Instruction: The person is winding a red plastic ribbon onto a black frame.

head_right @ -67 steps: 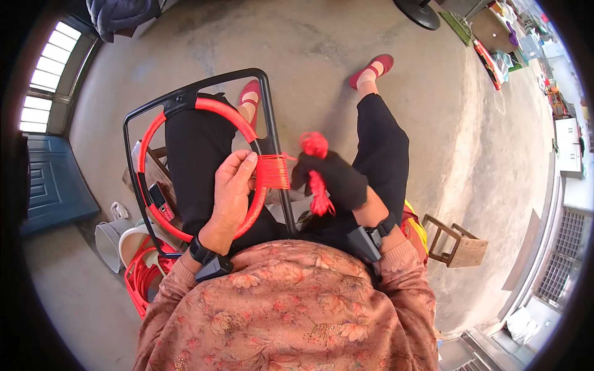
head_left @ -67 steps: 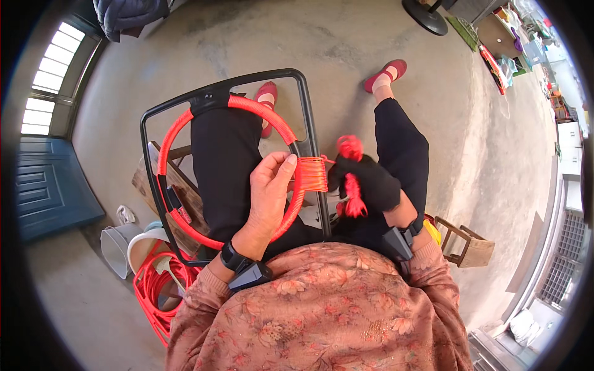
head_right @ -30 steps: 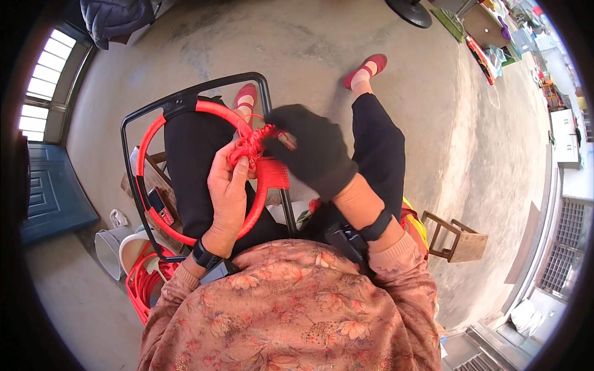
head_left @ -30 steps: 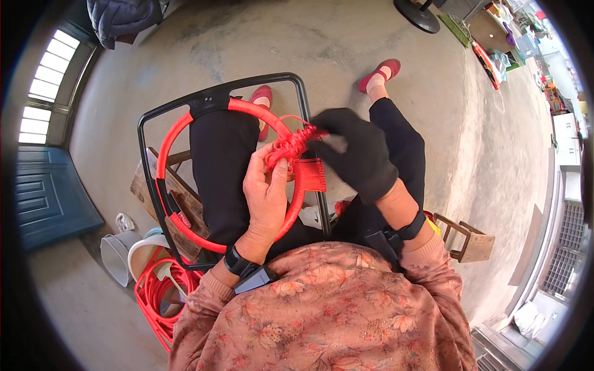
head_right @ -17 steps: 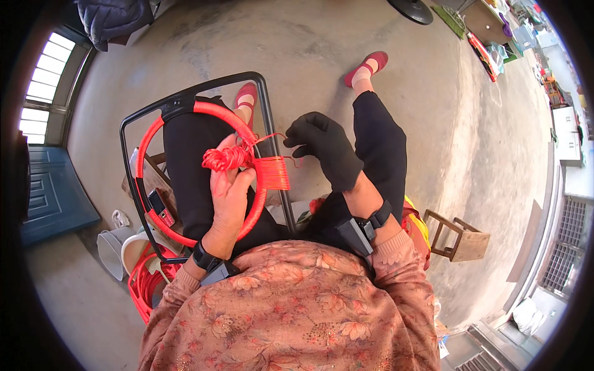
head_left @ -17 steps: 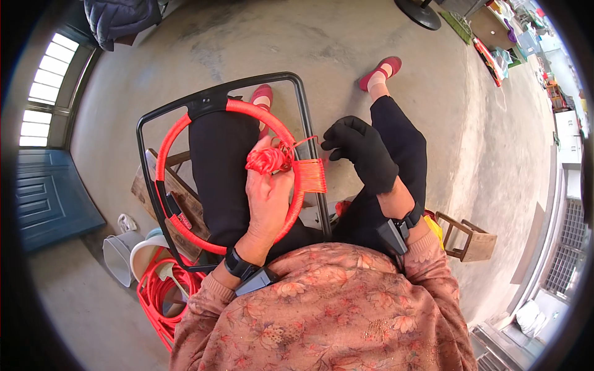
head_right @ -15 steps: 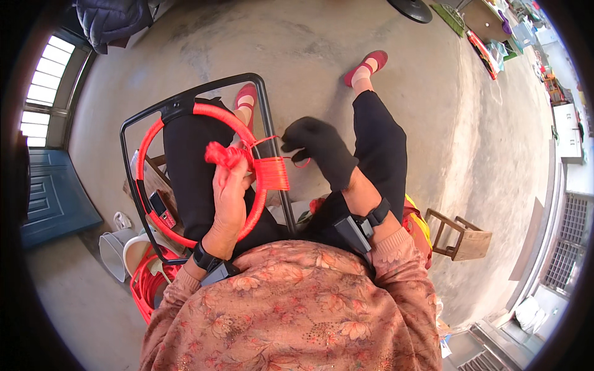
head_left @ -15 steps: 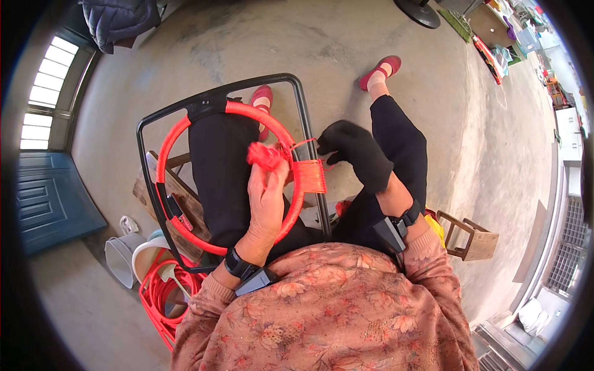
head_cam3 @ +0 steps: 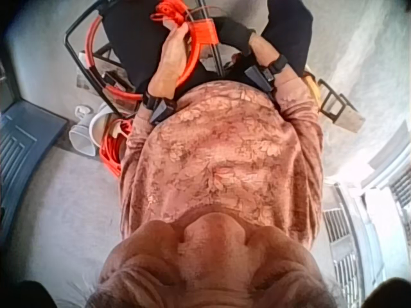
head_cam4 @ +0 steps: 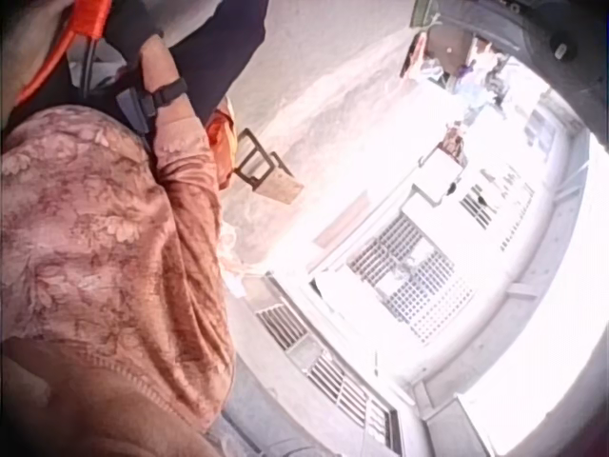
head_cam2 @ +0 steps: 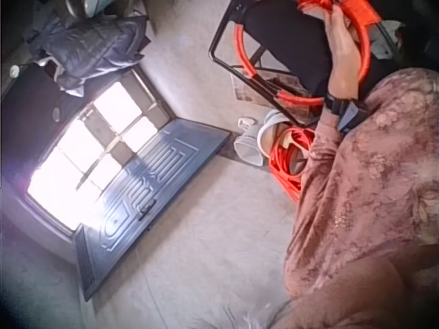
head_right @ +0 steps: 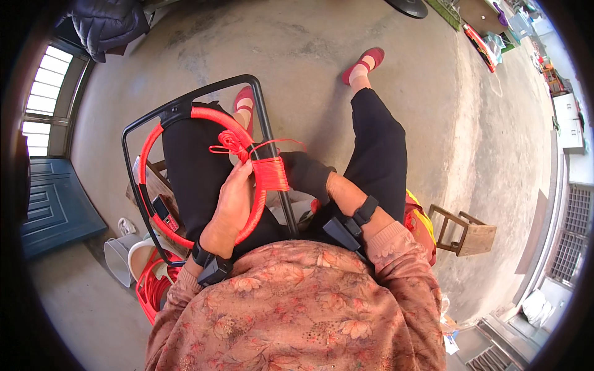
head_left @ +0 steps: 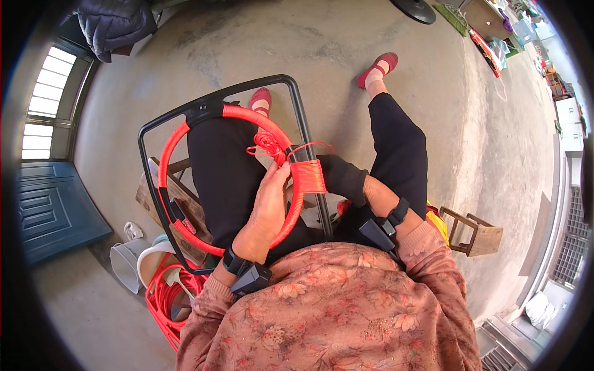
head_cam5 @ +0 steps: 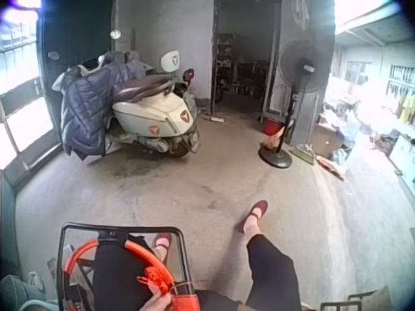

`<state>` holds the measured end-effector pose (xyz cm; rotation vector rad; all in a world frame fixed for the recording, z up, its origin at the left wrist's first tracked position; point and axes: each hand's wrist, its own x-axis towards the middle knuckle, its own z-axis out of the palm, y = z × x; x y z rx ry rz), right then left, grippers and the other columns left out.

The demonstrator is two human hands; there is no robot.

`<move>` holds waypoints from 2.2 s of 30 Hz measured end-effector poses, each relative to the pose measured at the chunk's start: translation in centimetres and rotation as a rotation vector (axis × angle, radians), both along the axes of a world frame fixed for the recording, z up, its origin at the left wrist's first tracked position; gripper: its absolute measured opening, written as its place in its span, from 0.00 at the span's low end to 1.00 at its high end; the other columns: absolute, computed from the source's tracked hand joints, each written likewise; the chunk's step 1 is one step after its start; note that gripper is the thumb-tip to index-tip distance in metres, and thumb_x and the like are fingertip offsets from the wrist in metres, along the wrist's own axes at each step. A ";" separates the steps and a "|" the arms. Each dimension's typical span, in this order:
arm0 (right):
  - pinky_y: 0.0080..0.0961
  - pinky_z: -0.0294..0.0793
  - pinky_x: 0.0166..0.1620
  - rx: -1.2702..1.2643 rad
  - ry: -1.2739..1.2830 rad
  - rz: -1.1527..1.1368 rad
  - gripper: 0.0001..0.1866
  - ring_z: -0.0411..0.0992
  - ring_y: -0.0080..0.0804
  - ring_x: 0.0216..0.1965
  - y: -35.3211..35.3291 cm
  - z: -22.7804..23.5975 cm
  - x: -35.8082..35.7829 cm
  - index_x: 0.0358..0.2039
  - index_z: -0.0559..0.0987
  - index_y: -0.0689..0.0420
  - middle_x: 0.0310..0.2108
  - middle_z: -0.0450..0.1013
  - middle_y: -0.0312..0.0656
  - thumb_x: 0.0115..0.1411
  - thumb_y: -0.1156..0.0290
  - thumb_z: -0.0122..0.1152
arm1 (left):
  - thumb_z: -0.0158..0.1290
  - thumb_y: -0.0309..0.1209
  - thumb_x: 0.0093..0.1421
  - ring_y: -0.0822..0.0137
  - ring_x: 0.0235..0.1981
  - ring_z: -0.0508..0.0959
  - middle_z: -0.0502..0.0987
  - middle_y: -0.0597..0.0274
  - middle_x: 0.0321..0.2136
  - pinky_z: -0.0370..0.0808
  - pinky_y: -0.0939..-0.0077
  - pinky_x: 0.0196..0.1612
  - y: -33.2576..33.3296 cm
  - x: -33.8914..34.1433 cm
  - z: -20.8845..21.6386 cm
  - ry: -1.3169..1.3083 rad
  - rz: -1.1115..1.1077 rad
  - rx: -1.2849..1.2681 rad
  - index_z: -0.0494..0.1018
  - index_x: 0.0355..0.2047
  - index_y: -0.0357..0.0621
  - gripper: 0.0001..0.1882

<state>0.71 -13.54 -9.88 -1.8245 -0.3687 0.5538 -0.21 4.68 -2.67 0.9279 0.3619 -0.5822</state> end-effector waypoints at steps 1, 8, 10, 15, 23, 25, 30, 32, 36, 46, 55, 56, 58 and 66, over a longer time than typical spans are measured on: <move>0.20 0.73 0.36 -0.001 -0.001 0.003 0.18 0.73 0.22 0.30 -0.1 0.8 0.1 0.47 0.76 0.58 0.34 0.76 0.34 0.56 0.69 0.60 | 0.42 0.34 0.68 0.68 0.45 0.76 0.75 0.61 0.45 0.74 0.72 0.49 0.0 0.0 -0.1 0.024 0.003 -0.011 0.65 0.55 0.41 0.18; 0.20 0.71 0.44 0.107 0.132 -0.768 0.19 0.72 0.22 0.39 -5.8 7.9 -1.3 0.46 0.76 0.65 0.39 0.76 0.39 0.61 0.62 0.58 | 0.45 0.36 0.67 0.71 0.40 0.77 0.77 0.62 0.40 0.74 0.75 0.44 0.5 0.1 0.1 -0.098 0.039 0.087 0.67 0.51 0.40 0.17; 0.29 0.65 0.57 0.370 -0.150 -0.823 0.22 0.69 0.33 0.51 -8.6 6.5 -2.2 0.49 0.72 0.68 0.48 0.72 0.48 0.62 0.63 0.56 | 0.45 0.35 0.67 0.71 0.39 0.77 0.77 0.62 0.40 0.74 0.76 0.43 0.2 0.1 0.3 -0.115 0.024 0.090 0.67 0.51 0.39 0.16; 0.43 0.65 0.56 1.156 -0.048 -0.994 0.15 0.72 0.42 0.43 -14.0 9.8 -5.2 0.34 0.73 0.59 0.36 0.75 0.46 0.61 0.59 0.50 | 0.48 0.31 0.66 0.74 0.39 0.77 0.76 0.62 0.41 0.74 0.79 0.42 0.6 -0.1 -0.6 -0.183 0.030 0.063 0.65 0.53 0.37 0.17; 0.18 0.64 0.23 1.249 0.139 -1.131 0.16 0.63 0.19 0.19 -26.1 6.7 -10.8 0.29 0.72 0.52 0.21 0.68 0.30 0.64 0.52 0.52 | 0.50 0.26 0.65 0.73 0.36 0.79 0.78 0.62 0.37 0.77 0.79 0.39 0.7 0.0 -1.0 -0.187 0.082 0.065 0.71 0.43 0.38 0.08; 0.19 0.66 0.28 1.003 0.087 -1.204 0.17 0.66 0.20 0.23 -24.5 5.1 -10.5 0.36 0.74 0.54 0.25 0.70 0.32 0.64 0.51 0.52 | 0.50 0.26 0.65 0.74 0.35 0.79 0.78 0.62 0.37 0.77 0.79 0.39 0.6 0.0 -0.8 -0.190 0.076 0.068 0.71 0.43 0.39 0.08; 0.26 0.74 0.39 0.520 0.174 -0.754 0.13 0.74 0.29 0.34 -11.7 2.0 -6.6 0.41 0.77 0.62 0.36 0.75 0.41 0.65 0.66 0.50 | 0.50 0.27 0.65 0.74 0.34 0.78 0.78 0.63 0.36 0.77 0.80 0.38 0.2 -0.1 -0.8 -0.196 0.052 0.065 0.71 0.43 0.39 0.07; 0.23 0.73 0.31 0.460 0.471 -0.503 0.16 0.73 0.26 0.26 -4.7 5.7 -2.7 0.39 0.75 0.63 0.27 0.74 0.39 0.61 0.62 0.59 | 0.49 0.27 0.65 0.74 0.33 0.79 0.78 0.63 0.36 0.77 0.80 0.36 0.4 -0.3 -0.8 -0.171 0.032 0.067 0.71 0.42 0.40 0.07; 0.21 0.71 0.30 0.339 0.576 -0.360 0.15 0.71 0.23 0.25 -2.5 6.0 -1.6 0.38 0.75 0.62 0.26 0.73 0.37 0.61 0.61 0.59 | 0.49 0.27 0.65 0.79 0.33 0.77 0.79 0.66 0.35 0.74 0.83 0.37 0.3 -0.3 -0.6 -0.182 0.051 0.071 0.72 0.41 0.40 0.06; 0.17 0.66 0.40 0.587 0.231 -1.150 0.15 0.69 0.20 0.34 -17.1 5.6 -7.6 0.43 0.77 0.60 0.31 0.73 0.32 0.61 0.63 0.58 | 0.50 0.27 0.65 0.75 0.31 0.78 0.77 0.64 0.33 0.77 0.81 0.32 0.4 0.2 -0.2 -0.182 0.080 0.086 0.70 0.41 0.40 0.06; 0.22 0.71 0.39 0.462 0.412 -0.375 0.12 0.72 0.27 0.34 -6.4 0.5 -2.6 0.45 0.75 0.62 0.36 0.73 0.41 0.63 0.70 0.52 | 0.49 0.26 0.65 0.74 0.31 0.78 0.78 0.63 0.34 0.77 0.80 0.34 0.6 -0.2 -0.3 -0.178 -0.018 0.021 0.70 0.41 0.40 0.05; 0.21 0.71 0.33 0.523 0.540 -0.196 0.14 0.73 0.25 0.27 -3.6 4.6 -0.9 0.40 0.75 0.62 0.27 0.73 0.39 0.64 0.63 0.53 | 0.49 0.26 0.65 0.74 0.32 0.78 0.78 0.63 0.34 0.77 0.80 0.34 1.0 -0.3 -0.5 -0.167 0.000 0.020 0.70 0.41 0.40 0.06; 0.21 0.70 0.30 0.449 0.583 -0.244 0.15 0.72 0.24 0.25 -3.5 5.0 -1.2 0.39 0.75 0.61 0.23 0.72 0.38 0.64 0.60 0.53 | 0.50 0.26 0.64 0.77 0.31 0.77 0.78 0.65 0.33 0.74 0.83 0.34 0.6 -0.3 0.0 -0.154 0.009 0.029 0.70 0.41 0.41 0.06; 0.22 0.73 0.40 0.604 0.192 -0.847 0.15 0.73 0.24 0.38 -11.1 7.2 -5.5 0.50 0.72 0.58 0.38 0.73 0.38 0.62 0.70 0.55 | 0.51 0.26 0.64 0.75 0.32 0.78 0.78 0.63 0.34 0.76 0.81 0.33 0.7 0.0 -0.5 -0.173 0.063 0.082 0.70 0.41 0.41 0.06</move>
